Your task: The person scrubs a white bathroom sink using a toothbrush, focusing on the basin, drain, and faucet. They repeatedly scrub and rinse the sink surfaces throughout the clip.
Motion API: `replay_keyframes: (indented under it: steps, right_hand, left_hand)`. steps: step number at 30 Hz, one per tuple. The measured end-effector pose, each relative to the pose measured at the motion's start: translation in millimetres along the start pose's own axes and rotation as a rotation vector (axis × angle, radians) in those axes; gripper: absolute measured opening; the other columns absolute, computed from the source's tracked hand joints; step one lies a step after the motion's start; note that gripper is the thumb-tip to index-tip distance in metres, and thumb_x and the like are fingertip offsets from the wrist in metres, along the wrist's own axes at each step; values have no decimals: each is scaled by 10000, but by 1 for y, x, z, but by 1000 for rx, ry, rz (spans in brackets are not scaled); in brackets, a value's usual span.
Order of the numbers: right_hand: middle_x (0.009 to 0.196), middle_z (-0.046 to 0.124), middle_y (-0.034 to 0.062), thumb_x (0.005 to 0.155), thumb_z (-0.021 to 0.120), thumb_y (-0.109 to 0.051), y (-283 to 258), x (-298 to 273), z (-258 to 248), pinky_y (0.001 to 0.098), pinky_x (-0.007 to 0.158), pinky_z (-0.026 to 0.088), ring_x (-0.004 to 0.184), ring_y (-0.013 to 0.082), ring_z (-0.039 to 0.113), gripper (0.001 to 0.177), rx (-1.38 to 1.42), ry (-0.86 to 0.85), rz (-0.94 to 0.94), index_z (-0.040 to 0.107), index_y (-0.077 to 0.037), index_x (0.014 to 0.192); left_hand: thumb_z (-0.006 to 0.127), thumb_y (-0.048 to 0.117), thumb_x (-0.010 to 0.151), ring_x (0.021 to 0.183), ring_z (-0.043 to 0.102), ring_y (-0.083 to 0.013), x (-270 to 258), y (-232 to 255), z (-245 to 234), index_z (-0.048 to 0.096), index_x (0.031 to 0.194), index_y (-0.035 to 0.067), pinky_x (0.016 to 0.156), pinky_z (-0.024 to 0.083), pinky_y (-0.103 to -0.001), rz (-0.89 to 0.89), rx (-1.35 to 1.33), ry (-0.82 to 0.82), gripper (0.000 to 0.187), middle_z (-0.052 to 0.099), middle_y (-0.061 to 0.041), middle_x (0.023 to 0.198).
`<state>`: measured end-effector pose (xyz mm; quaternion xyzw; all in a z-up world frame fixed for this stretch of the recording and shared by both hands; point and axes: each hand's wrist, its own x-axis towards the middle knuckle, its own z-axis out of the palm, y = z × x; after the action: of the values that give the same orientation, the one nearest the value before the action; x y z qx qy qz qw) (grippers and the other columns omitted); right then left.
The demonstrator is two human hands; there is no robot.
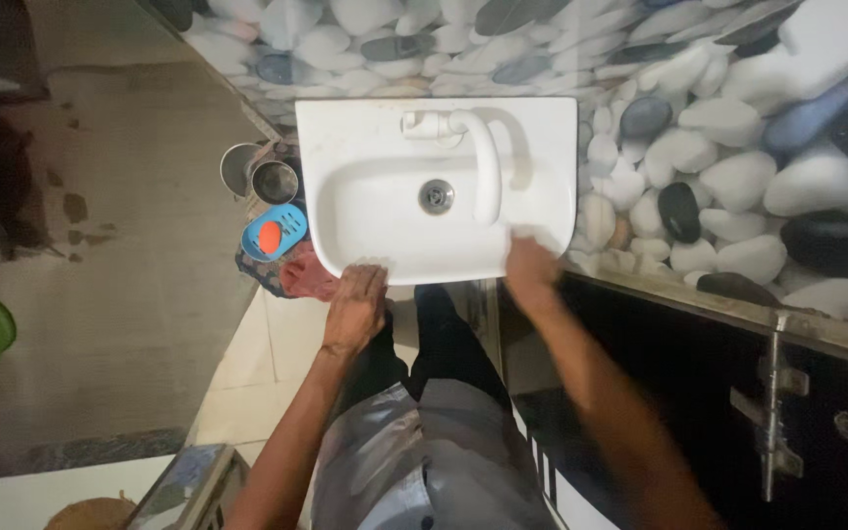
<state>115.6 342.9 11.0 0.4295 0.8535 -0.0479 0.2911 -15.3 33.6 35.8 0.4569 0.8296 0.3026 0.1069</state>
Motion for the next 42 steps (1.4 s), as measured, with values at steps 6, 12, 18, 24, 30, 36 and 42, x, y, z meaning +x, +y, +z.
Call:
replay_keyframes:
  steps: [6,12,18,24,30,36,42]
  right_hand:
    - [1036,731,179,1010,488,-176,-10,-3,16,514,757,598,921,391,732,291,49,127,-89,761,-90,1062]
    - [931,713,234,918,491,-88,-86,-40,24,525,711,579,789,414,722,362,223,201,-610,705,-42,1206]
    - [1003,747,172,1048,482,-227,7,6,22,484,693,600,858,340,741,315,27,102,-59,752,-74,1100]
    - [1024,723,198,960,534,-118,-27,-9,45,461,682,607,841,341,744,284,-25,179,-257,677,-13,1181]
    - [986,714,257,972,643,-118,-184,-70,33,469,688,604,825,396,736,241,283,175,-602,693,61,1124]
    - [1015,733,213,859,613,-111,-74,-41,21,460,766,611,910,369,743,211,1,-8,-405,742,-20,998]
    - [874,748,127,992,541,-186,56,-5,-4,443,542,603,746,302,762,235,-207,277,-118,757,-101,1028]
  left_hand:
    - [652,50,867,1242,563,-385,1,2,-1,623,1258,-48,1152,392,-491,-3,-1,6,404,636,-200,1273]
    - [658,36,815,1227,562,-385,3,8,-4,621,1258,-47,1134,397,-481,9,9,-40,452,635,-203,1260]
    - [671,35,816,1228,554,-380,6,7,-3,618,1268,-45,1124,409,-476,20,7,-13,462,632,-193,1254]
    - [701,29,761,1253,541,-385,4,7,0,608,1280,-45,1158,387,-485,6,67,-73,532,613,-197,1283]
    - [761,83,669,1267,506,-434,5,-3,5,574,1276,-93,1144,359,-502,-13,41,-119,659,584,-253,1299]
    - [708,88,819,1261,526,-408,7,2,4,601,1289,-49,1152,376,-490,-20,40,-117,501,613,-218,1293]
    - [645,200,885,1292,528,-392,10,2,22,592,1308,-44,1161,360,-510,11,157,-159,491,611,-218,1331]
